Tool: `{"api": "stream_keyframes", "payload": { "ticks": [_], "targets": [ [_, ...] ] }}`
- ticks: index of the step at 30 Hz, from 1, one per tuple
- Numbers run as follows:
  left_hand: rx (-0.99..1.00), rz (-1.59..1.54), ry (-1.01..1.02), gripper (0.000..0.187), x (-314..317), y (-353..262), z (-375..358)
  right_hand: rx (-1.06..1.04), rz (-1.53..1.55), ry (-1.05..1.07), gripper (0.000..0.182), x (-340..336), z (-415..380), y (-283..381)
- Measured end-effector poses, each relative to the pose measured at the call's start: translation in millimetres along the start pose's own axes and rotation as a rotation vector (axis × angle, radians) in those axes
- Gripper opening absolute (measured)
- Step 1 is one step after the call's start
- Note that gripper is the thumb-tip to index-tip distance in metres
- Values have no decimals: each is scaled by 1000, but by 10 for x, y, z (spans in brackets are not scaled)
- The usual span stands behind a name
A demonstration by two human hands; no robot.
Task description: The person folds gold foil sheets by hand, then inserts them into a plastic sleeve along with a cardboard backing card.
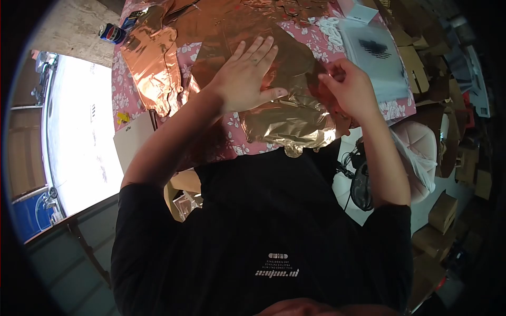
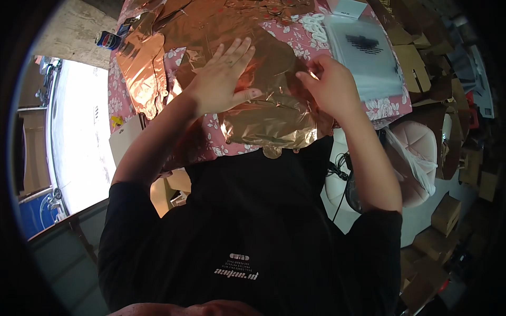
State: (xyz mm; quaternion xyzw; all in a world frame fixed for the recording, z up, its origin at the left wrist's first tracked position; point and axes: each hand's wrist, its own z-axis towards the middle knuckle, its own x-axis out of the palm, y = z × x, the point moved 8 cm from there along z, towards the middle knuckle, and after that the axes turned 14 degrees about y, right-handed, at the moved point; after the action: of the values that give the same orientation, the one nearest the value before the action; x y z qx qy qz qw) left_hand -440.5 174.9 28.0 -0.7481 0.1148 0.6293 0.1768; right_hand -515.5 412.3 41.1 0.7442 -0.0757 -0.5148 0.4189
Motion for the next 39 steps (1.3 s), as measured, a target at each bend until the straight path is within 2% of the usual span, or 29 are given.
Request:
{"api": "stream_keyframes", "payload": {
  "ticks": [4,6,10,12,15,19,21,25,27,31,33,36,37,39],
  "targets": [
    [-20,23,19,118,203,62,13,67,-106,104,35,-53,296,63],
    [-16,29,0,120,240,69,14,156,-127,169,45,-39,394,13],
    [-22,59,-22,122,241,65,-13,112,-209,203,51,-63,580,-26],
    [-24,65,-30,123,239,61,-21,241,-210,470,50,51,617,-92],
    [-17,74,-42,124,223,53,-20,211,-322,596,47,159,607,-42],
    [-17,64,-50,126,215,44,-32,164,-491,581,49,206,607,-18],
    [-20,59,-52,126,209,49,-38,214,-180,480,52,138,558,-106],
    [-15,55,-54,127,208,43,-38,180,-101,441,55,124,501,-99],
    [-14,52,-58,128,194,31,-40,176,-323,585,44,187,489,-70],
    [-26,20,-15,127,172,29,-52,201,-323,617,46,226,437,-70],
    [-28,13,-19,128,173,33,-56,207,-12,390,45,103,379,-35],
    [-22,14,-28,129,183,33,-47,321,115,426,45,135,282,-47],
    [-23,9,-26,129,183,31,-52,323,116,424,45,134,303,-122],
    [-21,5,-24,130,180,26,-49,217,-28,583,45,248,360,-201]
  ]
}}
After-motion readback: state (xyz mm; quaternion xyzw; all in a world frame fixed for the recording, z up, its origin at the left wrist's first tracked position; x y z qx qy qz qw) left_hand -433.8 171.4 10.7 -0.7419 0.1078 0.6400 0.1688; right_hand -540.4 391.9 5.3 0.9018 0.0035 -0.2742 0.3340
